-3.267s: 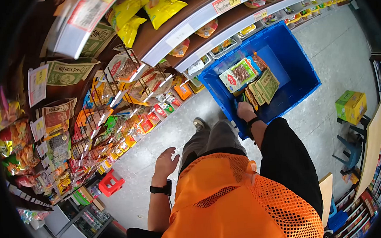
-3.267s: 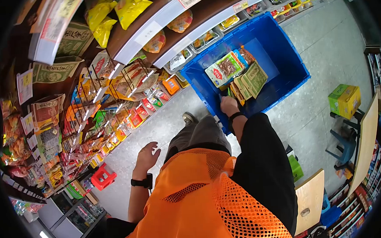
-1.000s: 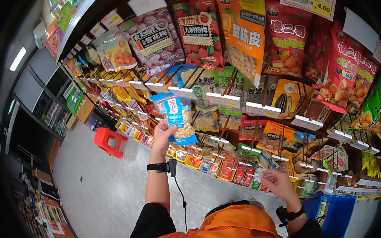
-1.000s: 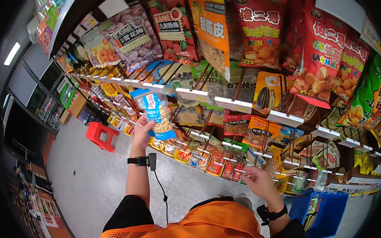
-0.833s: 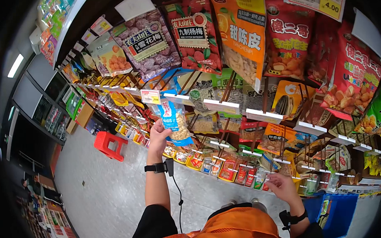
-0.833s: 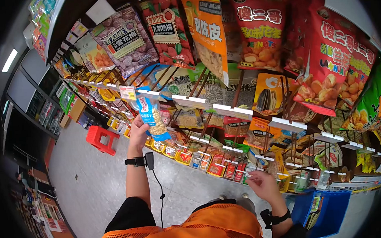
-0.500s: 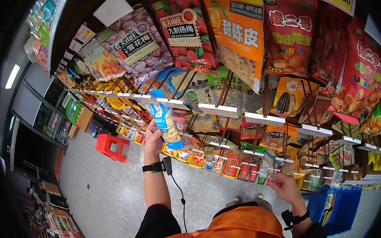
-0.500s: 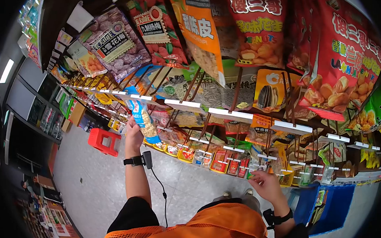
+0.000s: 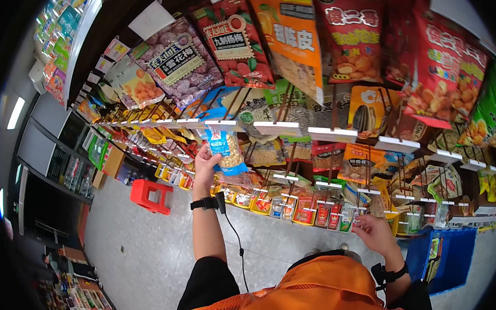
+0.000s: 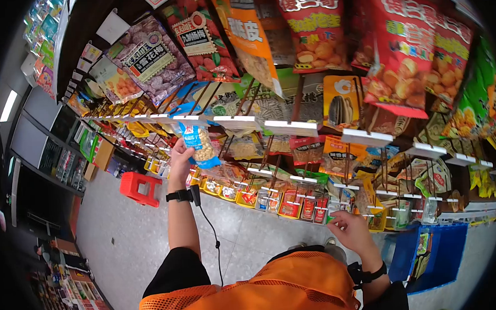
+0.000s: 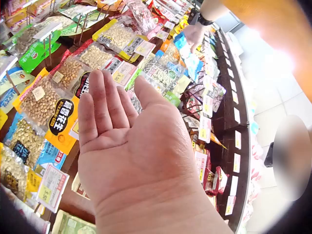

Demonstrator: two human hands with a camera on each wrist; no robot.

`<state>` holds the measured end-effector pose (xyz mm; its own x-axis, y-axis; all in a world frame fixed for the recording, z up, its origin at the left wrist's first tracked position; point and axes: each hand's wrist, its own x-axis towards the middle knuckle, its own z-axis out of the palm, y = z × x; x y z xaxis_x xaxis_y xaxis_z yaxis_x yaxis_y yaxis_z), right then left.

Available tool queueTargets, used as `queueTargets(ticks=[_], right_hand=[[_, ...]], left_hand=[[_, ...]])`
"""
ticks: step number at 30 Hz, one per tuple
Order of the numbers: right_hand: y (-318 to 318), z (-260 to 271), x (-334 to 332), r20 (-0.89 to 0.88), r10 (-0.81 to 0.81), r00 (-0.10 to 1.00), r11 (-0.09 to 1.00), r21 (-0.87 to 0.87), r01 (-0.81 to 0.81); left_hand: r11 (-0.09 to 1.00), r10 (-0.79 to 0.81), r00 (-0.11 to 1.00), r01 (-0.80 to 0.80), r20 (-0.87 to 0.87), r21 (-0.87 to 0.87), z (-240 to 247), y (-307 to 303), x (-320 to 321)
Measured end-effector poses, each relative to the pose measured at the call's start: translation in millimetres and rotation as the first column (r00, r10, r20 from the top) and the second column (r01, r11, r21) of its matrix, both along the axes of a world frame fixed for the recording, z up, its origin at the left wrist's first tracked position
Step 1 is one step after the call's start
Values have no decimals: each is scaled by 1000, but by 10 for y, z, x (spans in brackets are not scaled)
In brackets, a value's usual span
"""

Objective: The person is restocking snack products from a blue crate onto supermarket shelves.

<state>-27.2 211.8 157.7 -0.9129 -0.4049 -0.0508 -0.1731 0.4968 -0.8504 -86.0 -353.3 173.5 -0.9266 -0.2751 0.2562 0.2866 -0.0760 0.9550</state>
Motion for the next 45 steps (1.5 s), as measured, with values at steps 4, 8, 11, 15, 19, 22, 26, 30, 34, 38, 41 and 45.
queueTargets(ticks=[4,8,11,15,19,22,26,30,34,38,41,45], right_hand=[[263,-184,62,-116,-34,993,998,52,40],[628,-526,337,-230,-90,969,983,137,123],[995,-563,493,-135,-71,988,952,285,108],[1586,-758,785,-143,-229,963,858,437,269],[2228,-1075,1077,-121,-285,951,785,540,304],[2764,-1265,1279,-91,-340,936,758,563,330],[3728,-1488,1633,-23,-484,875,714,567,410],[4859,-1967,1972,39,-669,742,551,696,461],[5653,-2566,2123,273,-766,582,538,769,347],[5898,-3104,2095,406,-731,548,616,739,273],[5929,-3544,2096,434,-744,509,624,723,296],[5923,-3949,2026,427,-762,487,596,756,270]], left_hand=[[978,151,988,-147,16,-146,-184,-249,-128],[774,531,841,-532,-105,-343,-335,-125,-95],[403,639,608,-786,-471,-469,-503,76,71],[537,563,781,-593,-269,-600,-983,661,457],[876,-275,819,429,503,-219,-1856,1845,817],[252,-299,410,905,862,-343,-1968,3012,1126],[169,-331,445,896,832,-411,-1897,4556,1300],[103,-364,434,898,824,-427,-1800,5651,1378],[-33,-300,472,863,829,-503,-1605,6353,1406],[-9,-234,497,859,836,-513,-1539,6640,1562],[-27,-171,483,869,859,-494,-1561,6645,1762],[47,-111,360,933,926,-357,-1446,6707,1946]])
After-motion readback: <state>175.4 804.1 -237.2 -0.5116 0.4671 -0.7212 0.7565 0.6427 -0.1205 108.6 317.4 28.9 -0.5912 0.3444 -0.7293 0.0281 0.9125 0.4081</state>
